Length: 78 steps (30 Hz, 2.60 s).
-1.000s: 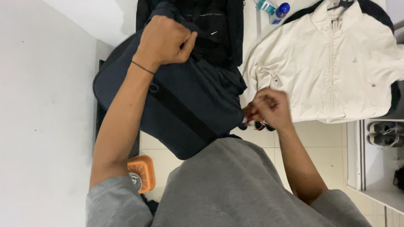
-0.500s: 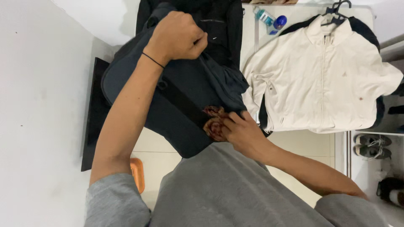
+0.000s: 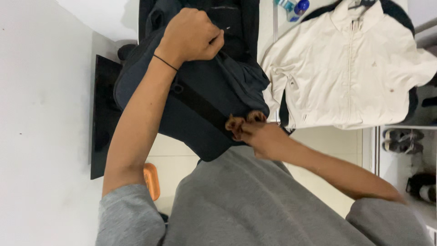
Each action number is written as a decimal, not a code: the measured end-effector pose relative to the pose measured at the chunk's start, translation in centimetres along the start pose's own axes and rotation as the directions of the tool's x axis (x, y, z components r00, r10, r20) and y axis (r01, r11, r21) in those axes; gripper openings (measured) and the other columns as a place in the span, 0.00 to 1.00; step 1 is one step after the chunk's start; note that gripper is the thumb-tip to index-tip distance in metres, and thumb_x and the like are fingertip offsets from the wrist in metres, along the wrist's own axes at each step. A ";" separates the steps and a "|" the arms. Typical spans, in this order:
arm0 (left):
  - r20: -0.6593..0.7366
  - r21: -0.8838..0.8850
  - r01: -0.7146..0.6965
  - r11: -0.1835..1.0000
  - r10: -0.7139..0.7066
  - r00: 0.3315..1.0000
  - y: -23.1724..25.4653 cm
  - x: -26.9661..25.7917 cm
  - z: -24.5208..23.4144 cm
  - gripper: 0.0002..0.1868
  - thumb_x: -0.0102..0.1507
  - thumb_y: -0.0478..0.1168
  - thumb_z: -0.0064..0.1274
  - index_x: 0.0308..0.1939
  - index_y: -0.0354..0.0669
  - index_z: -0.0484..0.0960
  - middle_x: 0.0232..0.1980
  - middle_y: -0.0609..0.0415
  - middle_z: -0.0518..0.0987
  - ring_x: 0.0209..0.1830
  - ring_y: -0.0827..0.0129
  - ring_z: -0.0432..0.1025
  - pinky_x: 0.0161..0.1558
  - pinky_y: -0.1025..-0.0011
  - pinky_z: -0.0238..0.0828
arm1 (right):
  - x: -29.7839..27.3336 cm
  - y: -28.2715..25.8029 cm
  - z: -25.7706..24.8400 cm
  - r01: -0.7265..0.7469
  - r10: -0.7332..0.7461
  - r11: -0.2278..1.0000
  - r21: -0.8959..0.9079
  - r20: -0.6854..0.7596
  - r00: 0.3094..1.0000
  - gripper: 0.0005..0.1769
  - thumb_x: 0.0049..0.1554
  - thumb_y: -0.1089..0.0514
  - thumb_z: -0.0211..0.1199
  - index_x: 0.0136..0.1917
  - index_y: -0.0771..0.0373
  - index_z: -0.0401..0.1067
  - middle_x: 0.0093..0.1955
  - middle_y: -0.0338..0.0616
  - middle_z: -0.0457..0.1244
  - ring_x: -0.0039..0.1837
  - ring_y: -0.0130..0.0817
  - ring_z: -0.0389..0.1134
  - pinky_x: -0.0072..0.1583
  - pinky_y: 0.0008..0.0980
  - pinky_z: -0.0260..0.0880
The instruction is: The person wipes a black backpack with a patterned cloth, cleaning its exterior surfaces and pockets. The person then places a black jacket on a hanger and hangs it in a closet.
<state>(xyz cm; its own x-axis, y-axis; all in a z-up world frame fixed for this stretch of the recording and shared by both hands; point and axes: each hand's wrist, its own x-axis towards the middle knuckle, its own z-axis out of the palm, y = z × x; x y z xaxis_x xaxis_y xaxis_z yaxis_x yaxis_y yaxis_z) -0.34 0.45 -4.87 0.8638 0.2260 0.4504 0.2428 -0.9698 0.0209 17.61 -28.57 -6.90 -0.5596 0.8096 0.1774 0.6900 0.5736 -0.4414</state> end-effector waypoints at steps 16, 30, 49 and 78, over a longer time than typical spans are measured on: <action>-0.140 0.010 0.256 0.967 -0.252 0.958 7.3 -4.6 -0.2 0.18 0.62 0.38 0.59 0.17 0.45 0.75 0.20 0.56 0.72 0.19 0.64 0.70 0.22 0.67 0.63 | -1.3 5.6 1.3 -0.240 0.352 0.922 0.306 -0.395 0.849 0.11 0.48 0.63 0.60 0.47 0.63 0.71 0.46 0.45 0.58 0.46 0.44 0.63 0.48 0.40 0.67; -0.298 0.105 0.394 0.913 -0.349 0.888 17.4 -13.1 -1.3 0.24 0.56 0.29 0.59 0.14 0.48 0.60 0.18 0.58 0.60 0.16 0.69 0.58 0.21 0.70 0.49 | -4.3 8.3 6.7 -0.515 0.491 0.769 0.379 0.168 0.855 0.14 0.61 0.49 0.59 0.49 0.59 0.78 0.43 0.44 0.71 0.39 0.38 0.72 0.42 0.37 0.70; -0.158 0.068 0.326 0.943 -0.312 0.937 22.5 -13.5 0.2 0.23 0.61 0.32 0.60 0.17 0.50 0.64 0.21 0.62 0.65 0.22 0.73 0.63 0.24 0.72 0.54 | 2.7 14.6 15.9 -0.227 0.120 0.813 0.537 0.227 0.967 0.05 0.54 0.62 0.62 0.43 0.64 0.78 0.44 0.51 0.68 0.51 0.47 0.71 0.53 0.39 0.70; 0.627 -0.215 0.684 0.697 -0.438 0.644 19.9 -8.0 0.9 0.18 0.58 0.45 0.62 0.43 0.35 0.81 0.39 0.38 0.79 0.34 0.47 0.78 0.36 0.57 0.75 | -2.7 13.9 11.8 -0.609 0.204 0.595 0.525 0.633 0.746 0.19 0.54 0.65 0.62 0.60 0.61 0.76 0.54 0.44 0.70 0.56 0.38 0.72 0.58 0.34 0.71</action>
<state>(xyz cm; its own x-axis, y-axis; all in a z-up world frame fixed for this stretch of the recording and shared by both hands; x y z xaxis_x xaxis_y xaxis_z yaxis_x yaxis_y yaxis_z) -2.02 -20.53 -8.89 0.7267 0.6280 -0.2785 0.6649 -0.5411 0.5149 23.27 -24.26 -23.86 -0.5673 0.6427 -0.5149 0.5097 -0.2170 -0.8325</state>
